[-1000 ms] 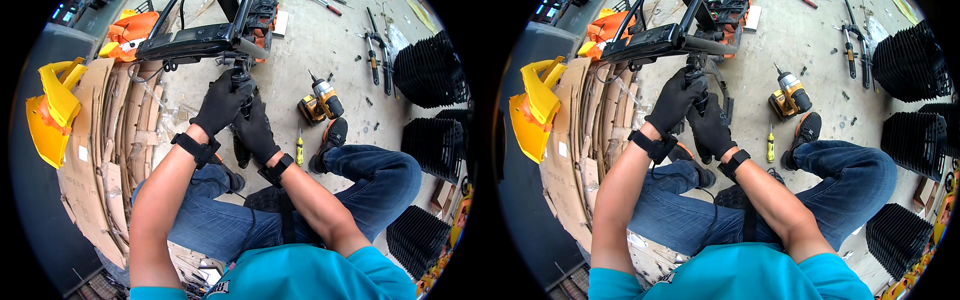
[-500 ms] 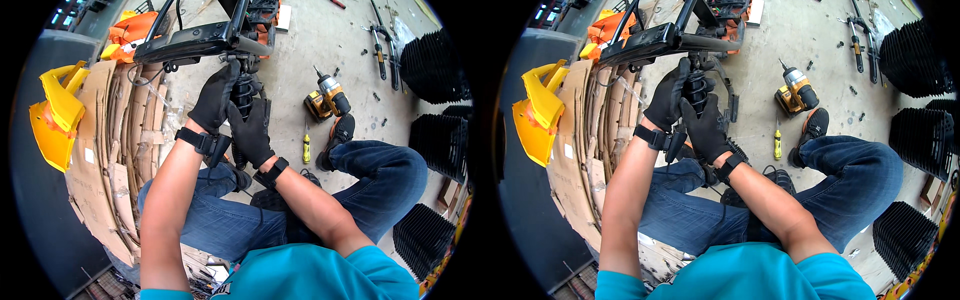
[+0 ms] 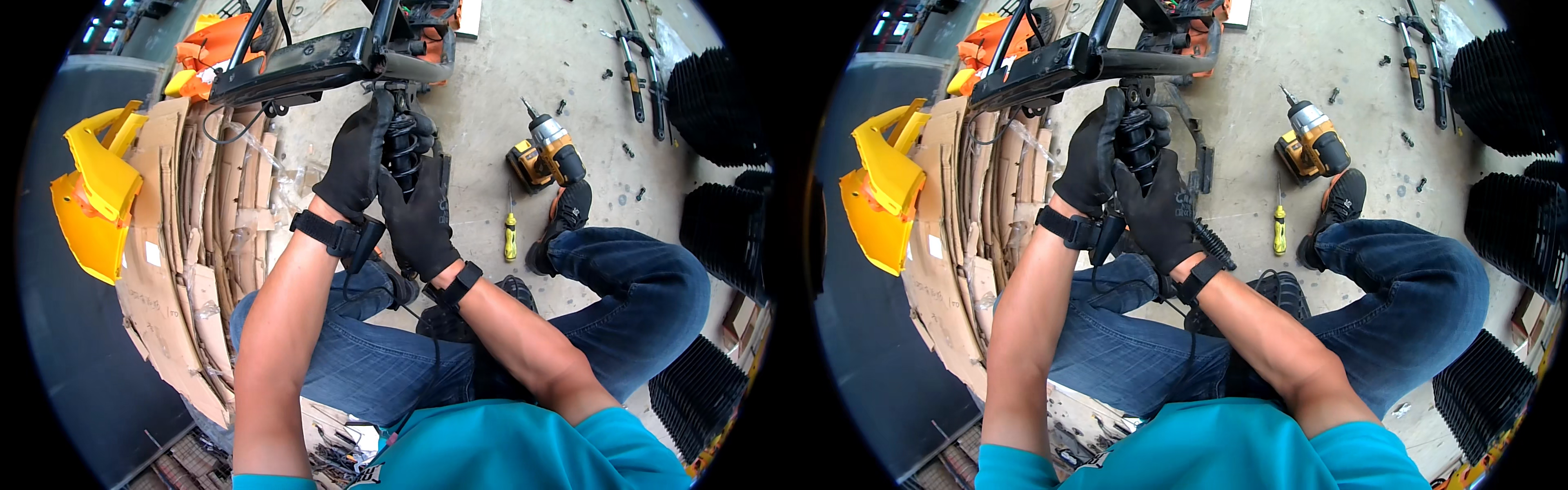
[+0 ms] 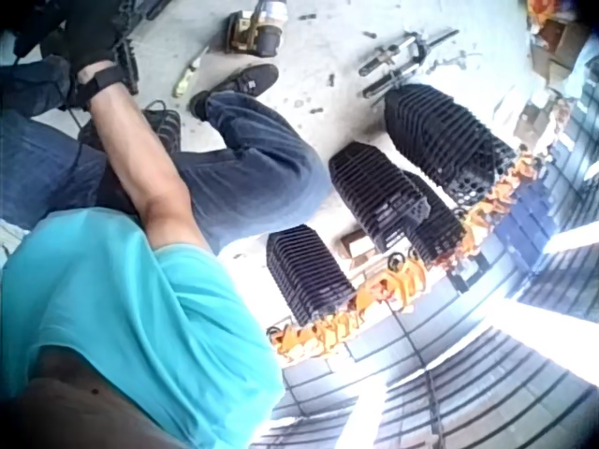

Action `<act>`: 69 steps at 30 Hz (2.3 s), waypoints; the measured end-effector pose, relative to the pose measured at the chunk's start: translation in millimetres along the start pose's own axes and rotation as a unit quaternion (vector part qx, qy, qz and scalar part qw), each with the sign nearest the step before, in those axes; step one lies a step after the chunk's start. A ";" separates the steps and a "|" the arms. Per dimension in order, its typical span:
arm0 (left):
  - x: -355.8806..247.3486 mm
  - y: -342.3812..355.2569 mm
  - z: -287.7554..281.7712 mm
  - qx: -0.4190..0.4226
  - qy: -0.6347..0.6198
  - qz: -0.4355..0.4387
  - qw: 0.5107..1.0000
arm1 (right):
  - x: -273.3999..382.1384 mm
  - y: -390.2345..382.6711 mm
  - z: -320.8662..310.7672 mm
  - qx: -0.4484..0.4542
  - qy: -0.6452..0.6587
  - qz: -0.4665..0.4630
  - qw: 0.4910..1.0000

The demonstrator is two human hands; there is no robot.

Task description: The person removes a shock absorber from a motorcycle frame using a screwdriver and by hand, picks up a screw, and installs another shock absorber onto the frame by hand.

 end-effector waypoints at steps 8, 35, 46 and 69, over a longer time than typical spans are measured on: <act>-2.8 4.0 -2.6 0.034 0.002 0.008 0.999 | -6.6 3.9 -0.2 -0.019 -0.020 -0.008 1.000; 34.4 7.6 -9.0 -0.029 0.052 0.112 0.992 | -35.2 10.9 -17.3 0.058 -0.148 -0.043 0.986; 28.8 4.9 -10.4 -0.050 0.199 0.067 0.976 | -68.9 2.6 -52.0 0.061 -0.354 -0.066 0.931; 44.6 -6.2 -11.4 0.037 -0.225 0.139 0.964 | 10.8 10.9 -60.5 0.229 -0.108 0.301 0.919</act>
Point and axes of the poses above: each hand's wrist, its own y-axis towards the middle knuckle, its own z-axis out of the palm, x = y × z, the point moved 1 cm from there along y, towards the middle knuckle, and after that the axes turned 5 degrees about z, right-handed, at the moved point
